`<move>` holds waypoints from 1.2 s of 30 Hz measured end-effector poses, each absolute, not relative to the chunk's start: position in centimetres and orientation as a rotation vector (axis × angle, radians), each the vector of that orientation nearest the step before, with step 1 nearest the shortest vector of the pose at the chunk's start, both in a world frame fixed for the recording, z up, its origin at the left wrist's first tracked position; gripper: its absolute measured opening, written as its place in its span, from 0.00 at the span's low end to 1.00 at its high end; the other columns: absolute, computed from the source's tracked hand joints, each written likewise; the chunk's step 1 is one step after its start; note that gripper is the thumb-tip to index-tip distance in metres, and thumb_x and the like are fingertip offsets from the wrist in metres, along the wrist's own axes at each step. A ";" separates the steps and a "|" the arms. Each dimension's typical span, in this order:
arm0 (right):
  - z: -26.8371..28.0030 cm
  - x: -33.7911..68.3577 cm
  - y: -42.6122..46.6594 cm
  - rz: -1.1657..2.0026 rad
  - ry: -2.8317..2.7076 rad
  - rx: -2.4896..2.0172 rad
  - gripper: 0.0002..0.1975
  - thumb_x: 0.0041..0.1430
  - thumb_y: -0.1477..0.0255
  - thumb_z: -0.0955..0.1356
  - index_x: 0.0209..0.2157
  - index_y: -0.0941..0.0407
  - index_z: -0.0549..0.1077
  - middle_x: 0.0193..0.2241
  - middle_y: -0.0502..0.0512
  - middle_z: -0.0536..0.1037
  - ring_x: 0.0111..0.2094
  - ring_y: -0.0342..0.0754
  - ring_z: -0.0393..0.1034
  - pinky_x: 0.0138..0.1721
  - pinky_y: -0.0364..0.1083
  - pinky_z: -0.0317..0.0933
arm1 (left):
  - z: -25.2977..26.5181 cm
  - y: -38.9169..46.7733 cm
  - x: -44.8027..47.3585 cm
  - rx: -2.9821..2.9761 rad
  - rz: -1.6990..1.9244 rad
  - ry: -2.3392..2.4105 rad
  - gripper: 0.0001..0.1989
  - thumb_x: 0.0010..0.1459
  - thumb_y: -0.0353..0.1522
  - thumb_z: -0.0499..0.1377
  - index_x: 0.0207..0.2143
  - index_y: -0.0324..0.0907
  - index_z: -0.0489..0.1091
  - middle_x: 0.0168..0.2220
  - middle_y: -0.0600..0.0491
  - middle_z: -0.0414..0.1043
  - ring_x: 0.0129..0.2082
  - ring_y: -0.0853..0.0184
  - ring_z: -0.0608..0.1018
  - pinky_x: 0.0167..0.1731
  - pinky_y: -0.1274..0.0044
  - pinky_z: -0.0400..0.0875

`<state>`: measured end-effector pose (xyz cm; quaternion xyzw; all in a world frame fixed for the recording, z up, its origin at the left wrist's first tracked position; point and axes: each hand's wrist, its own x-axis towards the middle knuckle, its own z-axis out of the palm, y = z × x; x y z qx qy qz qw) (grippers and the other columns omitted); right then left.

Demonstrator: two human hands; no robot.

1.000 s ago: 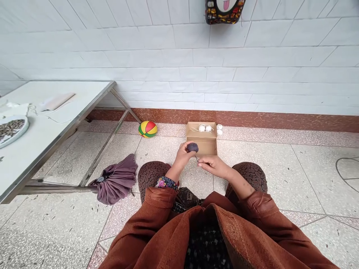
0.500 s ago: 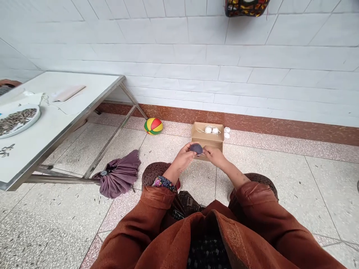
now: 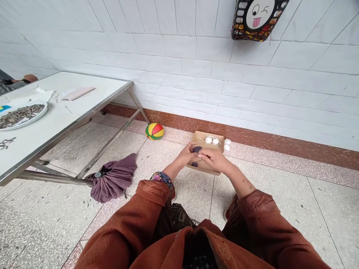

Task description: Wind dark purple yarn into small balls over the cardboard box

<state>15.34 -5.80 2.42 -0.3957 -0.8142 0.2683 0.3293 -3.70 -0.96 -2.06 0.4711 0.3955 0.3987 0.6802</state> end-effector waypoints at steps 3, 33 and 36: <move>2.0 16.4 -3.0 0.727 -1.911 -1.148 0.17 0.72 0.57 0.63 0.35 0.53 0.74 0.30 0.52 0.76 0.32 0.49 0.69 0.38 0.47 0.61 | -1.5 -1.8 -4.0 1.138 0.769 0.751 0.44 0.39 0.27 0.73 0.62 0.45 0.67 0.41 0.53 0.75 0.41 0.64 0.77 0.49 0.69 0.68; 1.3 20.9 -4.9 0.565 -1.491 -1.366 0.18 0.70 0.54 0.65 0.36 0.53 0.76 0.31 0.53 0.77 0.33 0.49 0.71 0.37 0.47 0.65 | -0.6 4.6 2.5 1.205 0.532 0.644 0.36 0.41 0.25 0.72 0.55 0.43 0.73 0.41 0.52 0.77 0.43 0.64 0.77 0.52 0.68 0.67; -0.6 22.5 -3.9 0.640 -1.351 -1.458 0.19 0.66 0.51 0.66 0.33 0.53 0.74 0.26 0.49 0.71 0.29 0.47 0.65 0.34 0.46 0.61 | -0.4 3.5 2.8 1.148 0.432 0.487 0.41 0.45 0.25 0.72 0.63 0.45 0.68 0.42 0.52 0.77 0.44 0.64 0.78 0.52 0.68 0.67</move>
